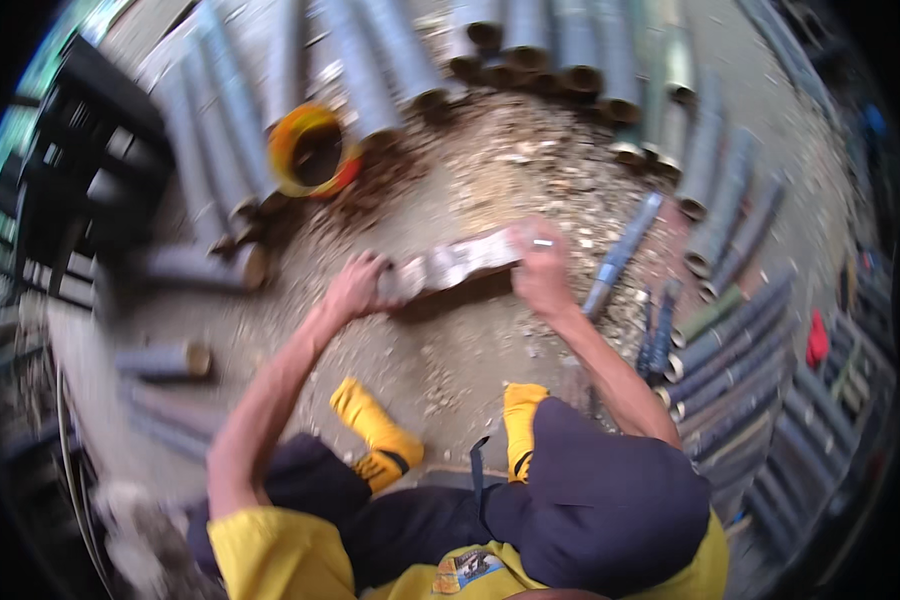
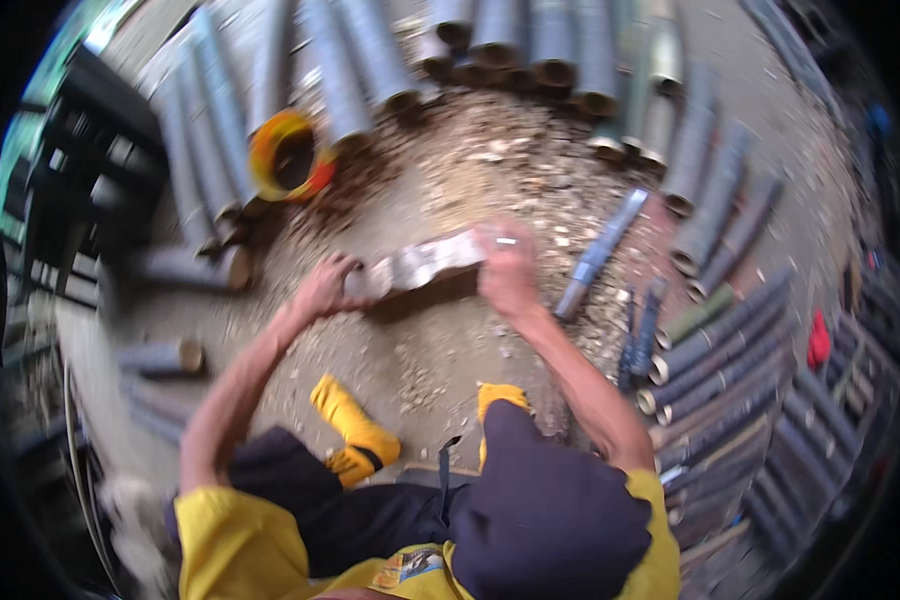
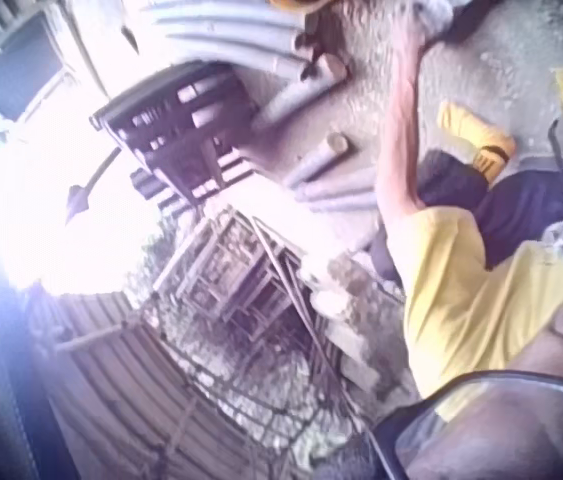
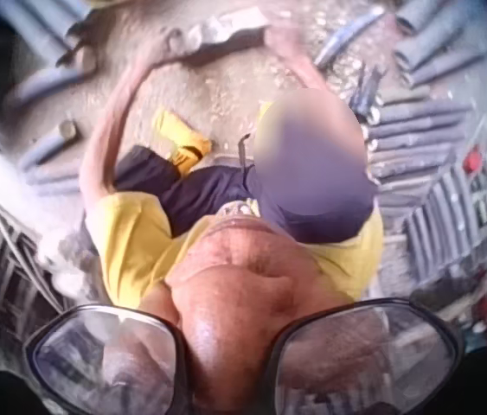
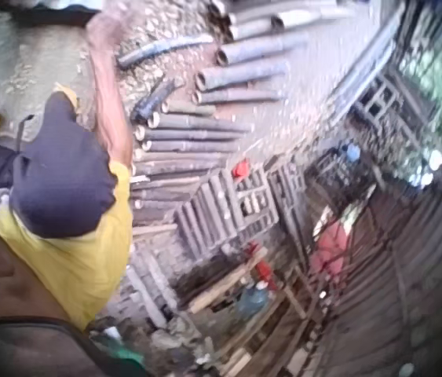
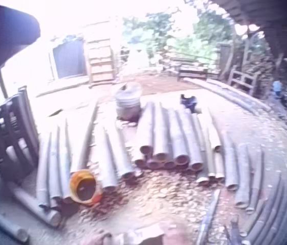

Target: The person measures a bamboo pole using a tape measure, marks a cut line with a knife, and then saws the pole while supporting it on a wooden block.

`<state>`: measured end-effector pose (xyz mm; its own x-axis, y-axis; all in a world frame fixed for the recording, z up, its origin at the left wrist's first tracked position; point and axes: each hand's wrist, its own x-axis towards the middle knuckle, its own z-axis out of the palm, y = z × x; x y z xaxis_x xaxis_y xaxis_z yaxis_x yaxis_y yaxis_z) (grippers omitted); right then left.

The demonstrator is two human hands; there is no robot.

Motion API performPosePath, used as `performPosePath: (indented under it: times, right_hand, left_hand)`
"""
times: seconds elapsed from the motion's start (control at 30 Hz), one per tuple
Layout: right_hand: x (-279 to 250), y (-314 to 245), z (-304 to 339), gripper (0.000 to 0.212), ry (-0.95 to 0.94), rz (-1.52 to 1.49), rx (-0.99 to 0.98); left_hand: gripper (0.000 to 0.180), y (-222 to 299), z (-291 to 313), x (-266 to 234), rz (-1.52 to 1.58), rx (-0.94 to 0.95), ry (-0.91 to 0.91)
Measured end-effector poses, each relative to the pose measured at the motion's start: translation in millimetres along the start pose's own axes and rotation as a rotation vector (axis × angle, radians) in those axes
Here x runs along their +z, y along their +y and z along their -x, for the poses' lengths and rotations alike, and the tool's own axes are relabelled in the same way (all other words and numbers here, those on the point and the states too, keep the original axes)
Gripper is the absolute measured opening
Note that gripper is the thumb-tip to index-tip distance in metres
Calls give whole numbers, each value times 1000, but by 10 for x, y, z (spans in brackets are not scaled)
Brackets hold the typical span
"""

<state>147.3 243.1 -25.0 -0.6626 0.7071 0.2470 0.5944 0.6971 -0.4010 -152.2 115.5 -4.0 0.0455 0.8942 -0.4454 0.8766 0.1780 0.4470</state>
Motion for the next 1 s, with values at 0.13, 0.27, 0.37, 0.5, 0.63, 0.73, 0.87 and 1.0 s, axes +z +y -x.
performPosePath:
  times: [0.13,0.27,0.37,0.5,0.63,0.73,0.87,1.0]
  right_hand:
    - [-478,-260,537,50,36,-175,251]
    - [-664,-521,1071,49,-143,-251,321]
    - [-860,-562,1428,47,-264,-304,527]
    - [-1210,-354,1649,37,-296,-357,600]
    - [-1740,-274,1176,36,-343,-259,449]
    - [-2477,-58,842,34,-241,-131,368]
    - [-2908,-243,261,35,-329,-64,258]
    - [-2401,-644,-74,32,-633,2,111]
  left_hand:
    - [61,-186,181,-662,-215,-76,-264]
    - [57,-555,845,-934,-303,-100,-181]
    - [55,-597,1245,-855,-333,-97,-196]
    - [56,-453,1640,-483,-72,-138,-278]
    - [52,-616,2272,143,143,-207,10]
    - [50,-531,2228,635,399,-207,163]
    - [49,-647,2322,790,549,-421,202]
    - [47,-1123,2265,850,476,-498,415]
